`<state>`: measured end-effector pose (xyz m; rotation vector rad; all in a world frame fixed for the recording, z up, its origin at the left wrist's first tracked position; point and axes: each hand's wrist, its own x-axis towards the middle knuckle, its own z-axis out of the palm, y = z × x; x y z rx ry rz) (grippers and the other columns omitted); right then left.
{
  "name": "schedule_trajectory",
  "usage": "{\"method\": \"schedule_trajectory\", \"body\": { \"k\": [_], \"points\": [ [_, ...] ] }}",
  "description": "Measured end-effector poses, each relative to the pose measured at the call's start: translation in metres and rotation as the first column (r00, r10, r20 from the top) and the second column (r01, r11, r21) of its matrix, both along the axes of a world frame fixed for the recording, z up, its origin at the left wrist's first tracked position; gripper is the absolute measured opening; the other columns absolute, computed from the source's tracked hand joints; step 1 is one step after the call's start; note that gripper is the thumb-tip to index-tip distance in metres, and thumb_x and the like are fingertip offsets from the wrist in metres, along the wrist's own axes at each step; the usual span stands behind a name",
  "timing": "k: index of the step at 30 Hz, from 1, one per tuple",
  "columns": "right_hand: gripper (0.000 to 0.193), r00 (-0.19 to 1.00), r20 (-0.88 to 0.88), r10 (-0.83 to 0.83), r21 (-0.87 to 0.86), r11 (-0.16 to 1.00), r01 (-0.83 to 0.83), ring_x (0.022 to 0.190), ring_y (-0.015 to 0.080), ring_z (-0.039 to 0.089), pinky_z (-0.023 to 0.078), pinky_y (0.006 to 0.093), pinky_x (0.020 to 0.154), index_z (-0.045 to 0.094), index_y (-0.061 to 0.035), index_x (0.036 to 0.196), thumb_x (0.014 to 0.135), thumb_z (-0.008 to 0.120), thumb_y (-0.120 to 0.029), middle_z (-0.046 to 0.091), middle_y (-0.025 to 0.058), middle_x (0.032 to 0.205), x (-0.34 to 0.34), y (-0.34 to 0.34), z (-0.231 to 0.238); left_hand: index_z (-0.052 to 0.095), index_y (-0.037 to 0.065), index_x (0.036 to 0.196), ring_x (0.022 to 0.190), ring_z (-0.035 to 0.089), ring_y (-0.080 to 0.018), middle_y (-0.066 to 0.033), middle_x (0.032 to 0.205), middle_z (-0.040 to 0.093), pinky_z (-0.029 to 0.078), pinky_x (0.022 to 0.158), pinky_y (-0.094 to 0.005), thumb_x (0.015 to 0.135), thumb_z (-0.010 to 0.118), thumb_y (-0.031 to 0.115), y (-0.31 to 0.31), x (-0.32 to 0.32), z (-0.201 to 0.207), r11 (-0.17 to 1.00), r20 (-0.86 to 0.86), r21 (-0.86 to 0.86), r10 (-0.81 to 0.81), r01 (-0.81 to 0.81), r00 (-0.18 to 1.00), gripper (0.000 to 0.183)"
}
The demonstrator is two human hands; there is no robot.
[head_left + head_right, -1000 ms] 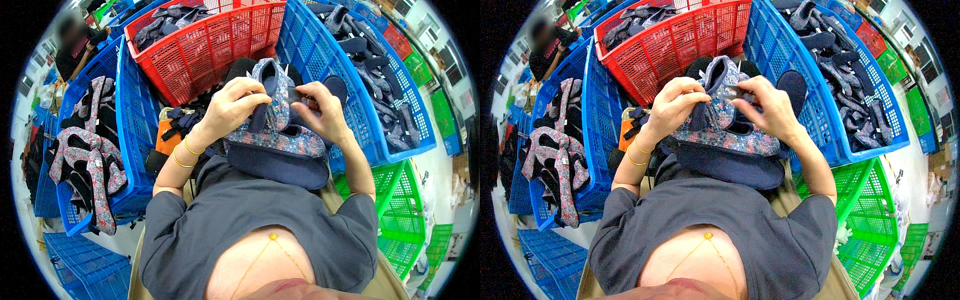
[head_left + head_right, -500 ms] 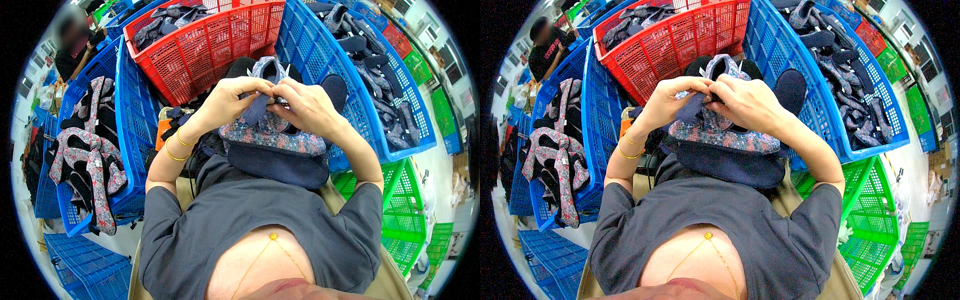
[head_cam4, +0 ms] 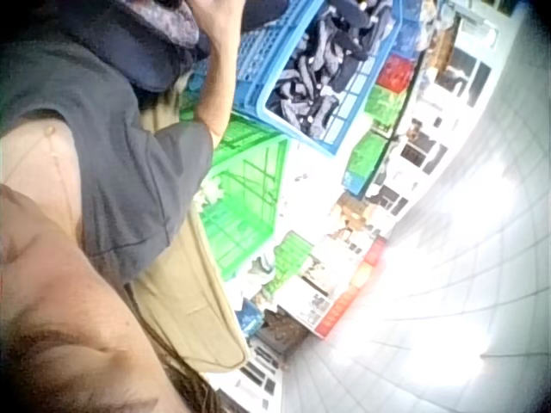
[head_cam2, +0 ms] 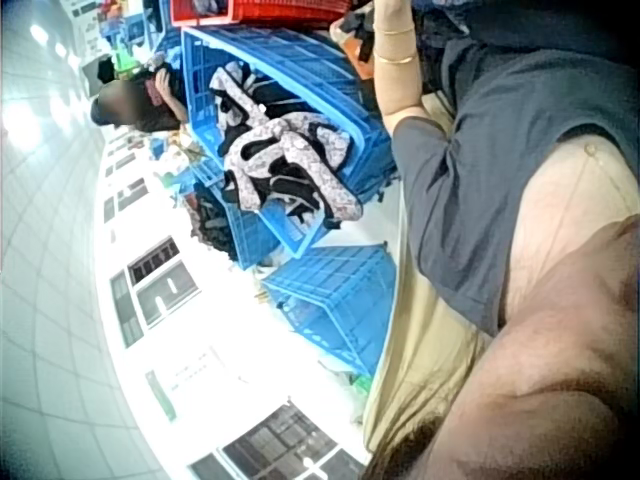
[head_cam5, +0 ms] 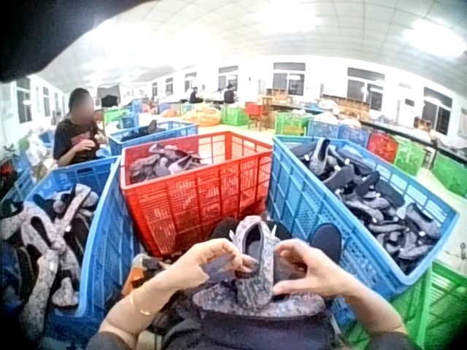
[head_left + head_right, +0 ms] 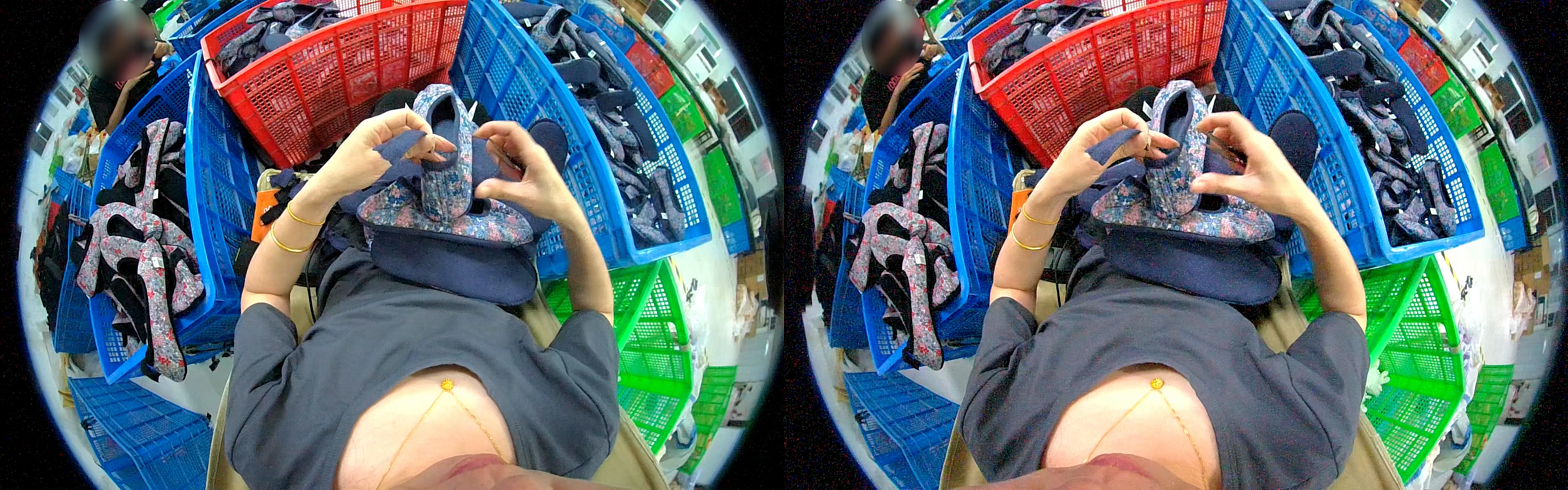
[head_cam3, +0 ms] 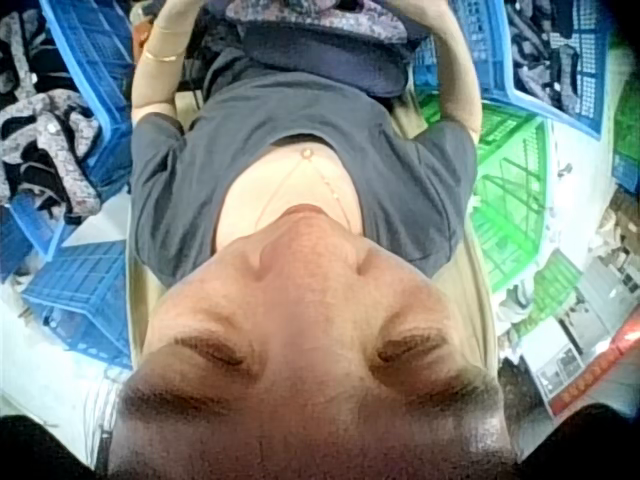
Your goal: The person sits cross-legged and repeatedly picks up floral-patterned fabric slippers from a blue crate. Using small scissors, they trim excess fabric or threads from the edges of each slipper, then place the finished item into a red crate. The process is repeated for multiple slippers.
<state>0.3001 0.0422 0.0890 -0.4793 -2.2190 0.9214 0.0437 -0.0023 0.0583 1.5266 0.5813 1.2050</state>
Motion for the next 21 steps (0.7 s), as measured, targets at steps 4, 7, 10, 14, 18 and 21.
{"method": "schedule_trajectory", "body": {
  "k": [4,7,10,14,18,21],
  "points": [
    [0.044,0.989,0.148,-0.004,-0.051,0.999,0.012,0.057,0.0051,0.039,0.032,0.0224,0.051,0.059,-0.0044,0.109,0.075,0.082,-0.021,0.043,-0.0027,0.064,-0.020,-0.009,-0.011,0.057,0.001,0.101,0.097,0.065,-0.0206,-0.0193,0.110,0.066,0.053,0.084,-0.0306,0.097,0.053,0.012,-0.006,-0.003,0.002,0.996,0.047,-0.015,0.092,-0.091,0.995,0.013],
    [0.025,0.996,0.052,-0.072,0.035,0.997,0.070,0.056,0.0071,0.041,0.036,0.0244,0.051,0.058,-0.0016,0.086,0.078,0.077,-0.015,0.046,0.0014,0.063,-0.027,-0.006,-0.024,0.056,-0.002,0.111,0.105,0.062,-0.0217,-0.0172,0.115,0.063,0.051,0.087,-0.0300,0.092,0.059,0.009,0.019,-0.061,-0.023,0.550,-0.293,0.529,0.833,-0.646,0.470,0.022],
    [0.016,0.996,-0.035,-0.078,0.081,0.993,0.081,0.055,0.0056,0.040,0.035,0.0240,0.050,0.056,-0.0022,0.082,0.080,0.071,-0.007,0.045,0.0006,0.062,-0.024,-0.004,-0.025,0.048,-0.007,0.125,0.116,0.056,-0.0263,-0.0209,0.126,0.056,0.045,0.098,-0.0357,0.090,0.064,0.017,0.007,-0.060,-0.023,0.519,-0.248,0.432,0.855,-0.738,0.456,0.045],
    [0.024,1.000,0.009,0.013,0.376,0.926,-0.015,0.061,0.0242,0.058,0.046,0.0338,0.055,0.057,-0.0061,0.080,0.064,0.075,-0.005,0.056,0.0081,0.069,-0.035,-0.012,-0.009,0.037,-0.005,0.138,0.117,0.055,-0.0236,-0.0191,0.126,0.056,0.050,0.093,-0.0329,0.092,0.064,0.028,0.001,-0.030,-0.012,0.913,0.015,-0.174,0.377,-0.369,0.926,0.062],
    [0.036,0.981,0.179,0.074,0.665,0.726,-0.176,0.073,0.0262,0.060,0.048,0.0389,0.057,0.055,-0.0114,0.095,0.063,0.073,-0.016,0.050,0.0063,0.076,-0.054,-0.033,-0.013,0.035,0.003,0.140,0.107,0.060,-0.0170,-0.0127,0.123,0.058,0.054,0.089,-0.0320,0.096,0.056,0.017,0.004,0.024,-0.004,0.958,0.378,-0.218,0.257,-0.184,0.889,0.051],
    [0.041,0.989,-0.061,0.133,0.507,0.858,-0.084,0.068,0.0209,0.061,0.050,0.0318,0.059,0.060,-0.0108,0.109,0.072,0.076,-0.015,0.060,0.0072,0.081,-0.059,-0.039,0.003,0.032,0.003,0.143,0.115,0.057,-0.0211,-0.0152,0.135,0.049,0.050,0.098,-0.0364,0.097,0.052,0.018,0.015,-0.008,-0.020,0.994,0.482,-0.092,0.102,-0.065,0.870,0.052]
  ]
}}
